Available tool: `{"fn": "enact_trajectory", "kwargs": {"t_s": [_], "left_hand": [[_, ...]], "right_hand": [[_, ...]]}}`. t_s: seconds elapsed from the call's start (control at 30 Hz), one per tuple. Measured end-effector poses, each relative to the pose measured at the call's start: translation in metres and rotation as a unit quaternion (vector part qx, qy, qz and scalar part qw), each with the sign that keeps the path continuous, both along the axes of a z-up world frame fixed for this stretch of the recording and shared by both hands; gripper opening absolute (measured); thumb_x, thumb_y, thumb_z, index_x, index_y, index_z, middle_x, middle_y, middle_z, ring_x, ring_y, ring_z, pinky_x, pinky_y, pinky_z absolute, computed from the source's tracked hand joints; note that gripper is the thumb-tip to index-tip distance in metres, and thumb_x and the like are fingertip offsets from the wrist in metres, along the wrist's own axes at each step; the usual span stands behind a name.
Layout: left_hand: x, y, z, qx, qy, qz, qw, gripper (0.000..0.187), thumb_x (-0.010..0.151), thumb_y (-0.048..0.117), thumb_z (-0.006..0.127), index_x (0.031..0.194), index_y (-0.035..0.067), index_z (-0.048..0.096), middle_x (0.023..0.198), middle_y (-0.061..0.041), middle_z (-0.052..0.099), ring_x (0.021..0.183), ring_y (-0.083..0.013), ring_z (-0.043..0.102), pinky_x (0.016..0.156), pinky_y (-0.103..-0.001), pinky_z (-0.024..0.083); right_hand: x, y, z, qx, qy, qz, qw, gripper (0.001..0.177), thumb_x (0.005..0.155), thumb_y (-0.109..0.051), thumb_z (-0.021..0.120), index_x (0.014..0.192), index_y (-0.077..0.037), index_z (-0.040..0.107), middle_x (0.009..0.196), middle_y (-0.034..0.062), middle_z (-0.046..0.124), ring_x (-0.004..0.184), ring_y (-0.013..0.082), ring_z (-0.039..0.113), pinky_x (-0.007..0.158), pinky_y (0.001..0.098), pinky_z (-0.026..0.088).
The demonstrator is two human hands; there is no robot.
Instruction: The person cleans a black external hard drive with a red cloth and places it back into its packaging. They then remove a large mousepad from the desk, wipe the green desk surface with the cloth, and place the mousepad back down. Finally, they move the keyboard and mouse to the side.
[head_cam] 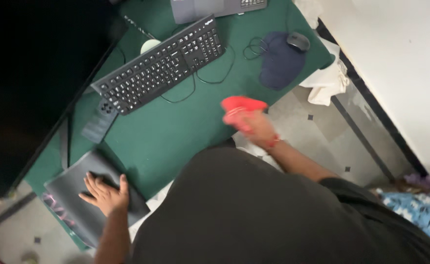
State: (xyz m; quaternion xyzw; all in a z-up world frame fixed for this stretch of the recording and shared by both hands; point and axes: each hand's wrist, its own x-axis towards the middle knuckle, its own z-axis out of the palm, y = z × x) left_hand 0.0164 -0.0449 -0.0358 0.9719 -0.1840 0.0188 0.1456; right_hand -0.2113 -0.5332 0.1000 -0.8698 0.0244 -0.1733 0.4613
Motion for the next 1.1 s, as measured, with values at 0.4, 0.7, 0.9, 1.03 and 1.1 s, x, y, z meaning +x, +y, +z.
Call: {"fn": "enact_trajectory", "kwargs": {"t_s": [0.4, 0.7, 0.9, 1.03, 1.1], "left_hand": [[0.001, -0.007, 0.028, -0.021, 0.046, -0.033, 0.998, 0.078, 0.101, 0.061, 0.044, 0.165, 0.017, 0.036, 0.170, -0.029, 0.023, 0.159, -0.0446, 0.016, 0.118, -0.077, -0.002], [0.000, -0.005, 0.028, -0.034, 0.032, -0.040, 0.998, 0.078, 0.102, 0.062, 0.043, 0.164, 0.015, 0.037, 0.169, -0.031, 0.024, 0.159, -0.0453, 0.018, 0.118, -0.077, 0.000], [0.002, -0.008, 0.029, -0.037, 0.021, -0.042, 0.998, 0.080, 0.101, 0.063, 0.043, 0.165, 0.015, 0.036, 0.169, -0.031, 0.025, 0.157, -0.0454, 0.019, 0.117, -0.077, 0.001], [0.000, -0.004, 0.030, -0.028, 0.035, -0.036, 0.998, 0.079, 0.102, 0.064, 0.043, 0.165, 0.016, 0.036, 0.169, -0.030, 0.025, 0.158, -0.0445, 0.019, 0.119, -0.076, 0.001], [0.002, -0.009, 0.031, -0.015, 0.032, -0.029, 0.999, 0.081, 0.098, 0.064, 0.044, 0.163, 0.018, 0.038, 0.169, -0.029, 0.025, 0.158, -0.0438, 0.019, 0.118, -0.075, 0.000]], "right_hand": [[-0.088, -0.038, -0.027, 0.300, 0.377, -0.523, 0.703, 0.032, 0.109, -0.047, 0.059, 0.117, -0.022, 0.077, 0.080, 0.0052, 0.055, 0.067, 0.0189, 0.044, 0.056, 0.0357, 0.034], [0.048, 0.081, -0.020, -0.193, 0.134, 0.045, 0.971, 0.030, 0.096, -0.022, 0.046, 0.093, -0.019, 0.076, 0.097, 0.0060, 0.074, 0.068, 0.0269, 0.065, 0.063, 0.0455, 0.047], [-0.040, -0.014, -0.076, -0.200, 0.303, -0.202, 0.909, 0.021, 0.101, -0.026, 0.054, 0.109, -0.021, 0.073, 0.111, 0.0062, 0.075, 0.101, 0.0277, 0.072, 0.089, 0.0412, 0.056], [-0.115, -0.045, -0.067, 0.172, 0.316, -0.435, 0.826, 0.035, 0.097, -0.019, 0.056, 0.131, -0.020, 0.066, 0.112, 0.0047, 0.076, 0.092, 0.0164, 0.072, 0.068, 0.0348, 0.055], [-0.110, -0.054, -0.048, 0.214, 0.263, -0.429, 0.837, 0.047, 0.095, -0.015, 0.057, 0.141, -0.019, 0.062, 0.113, 0.0039, 0.076, 0.087, 0.0108, 0.071, 0.058, 0.0316, 0.055]]}}
